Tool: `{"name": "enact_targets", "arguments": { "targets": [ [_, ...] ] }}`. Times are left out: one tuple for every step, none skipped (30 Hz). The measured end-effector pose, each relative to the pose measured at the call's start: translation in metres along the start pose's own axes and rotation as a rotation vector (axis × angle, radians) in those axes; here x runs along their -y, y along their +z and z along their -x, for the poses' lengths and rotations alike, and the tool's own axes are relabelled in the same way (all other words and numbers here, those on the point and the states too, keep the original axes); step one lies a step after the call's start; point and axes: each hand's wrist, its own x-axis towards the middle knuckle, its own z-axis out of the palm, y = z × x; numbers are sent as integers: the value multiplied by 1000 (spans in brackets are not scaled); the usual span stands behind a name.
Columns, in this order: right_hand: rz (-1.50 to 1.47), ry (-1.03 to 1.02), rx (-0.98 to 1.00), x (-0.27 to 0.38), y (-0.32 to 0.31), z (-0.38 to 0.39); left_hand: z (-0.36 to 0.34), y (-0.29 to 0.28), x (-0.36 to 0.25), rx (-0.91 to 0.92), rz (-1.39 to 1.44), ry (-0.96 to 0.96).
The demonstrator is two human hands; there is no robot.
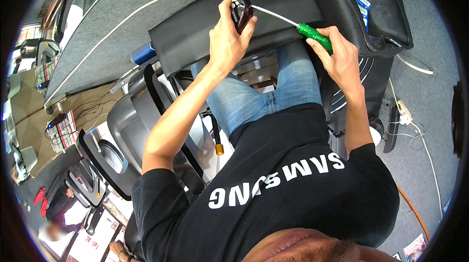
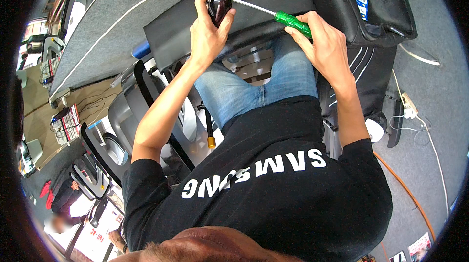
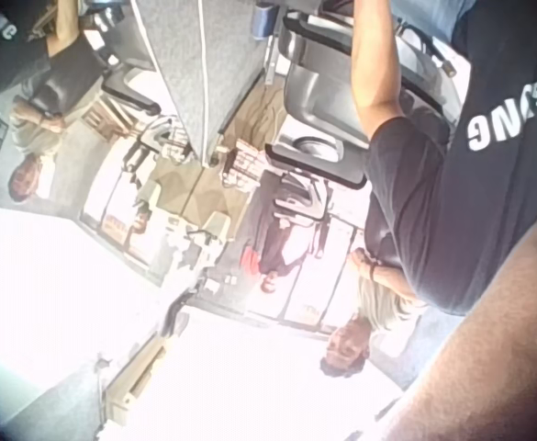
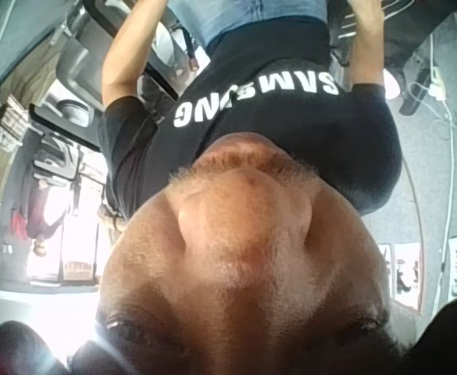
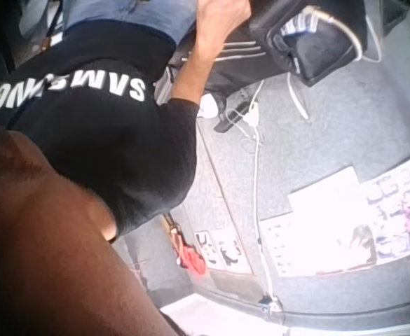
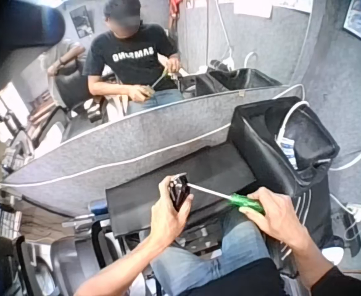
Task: The person uses a screwdriver to loosen and remove screws from the blade assembly of hair clippers, then reattaches the blade and tightens the screws.
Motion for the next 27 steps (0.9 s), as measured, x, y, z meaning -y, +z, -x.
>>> {"name": "enact_targets", "arguments": {
  "targets": [
    [-11, -8, -15, -2, 1, 1, 0, 0, 1, 11, -15, 4],
    [-22, -16, -30, -4, 3, 2, 1, 1, 1, 23, -30, 9],
    [-127, 127, 39, -11, 6, 3, 1, 1, 4, 32, -24, 22],
    [-229, 271, 110, -21, 10, 5, 0, 1, 5, 35, -26, 19],
    [-331, 415, 180, -27, 13, 6, 0, 1, 5, 38, -27, 15],
    [-408, 476, 212, -29, 18, 6, -1, 0, 5, 39, -34, 14],
    [-486, 537, 245, -31, 21, 6, -1, 0, 4, 50, -43, 14],
    [-563, 598, 278, -31, 24, 5, -2, 0, 4, 61, -52, 14],
    [-373, 424, 193, -11, 20, 3, -1, -1, 5, 67, -66, 7],
    [-303, 331, 149, -8, 20, 2, -1, -1, 4, 75, -75, -1],
    [-233, 237, 105, -6, 20, 2, -2, -2, 3, 83, -84, -9],
    [-163, 142, 64, -4, 19, 2, -2, -3, 2, 88, -92, -20],
    [-34, 172, 120, -3, 15, 1, -1, -2, 4, 87, -95, -14],
    [-4, 86, 50, -5, 17, 0, 0, 0, 6, 85, -98, -8],
    [25, -1, -21, -8, 20, -1, 0, 1, 7, 83, -102, 0],
    [53, -88, -93, -10, 23, -1, 0, 1, 7, 88, -104, -1],
    [0, -36, -57, -9, 23, -1, -1, 1, 7, 92, -105, -3],
    [-53, 16, -21, -8, 24, -1, -1, 0, 7, 97, -106, -4],
    [-106, 69, 15, -7, 24, 0, -2, -1, 7, 103, -108, -5],
    [-277, 222, 133, -11, 25, 0, -2, -1, 7, 109, -110, -6],
    [-447, 376, 250, -19, 28, 0, -2, -2, 6, 116, -112, -5],
    [-617, 531, 367, -23, 30, 0, -2, -2, 6, 123, -116, -9],
    [-795, 570, 354, -23, 36, 2, -2, -1, 6, 130, -121, -12],
    [-709, 535, 312, -19, 38, 2, -1, -1, 7, 135, -128, -17],
    [-622, 500, 270, -14, 41, 2, 0, 0, 8, 134, -134, -10],
    [-535, 464, 228, -11, 42, 3, 0, 1, 9, 134, -139, -3],
    [-390, 247, 161, -10, 39, 4, 1, 2, 9, 135, -142, 4]
  ]
}}
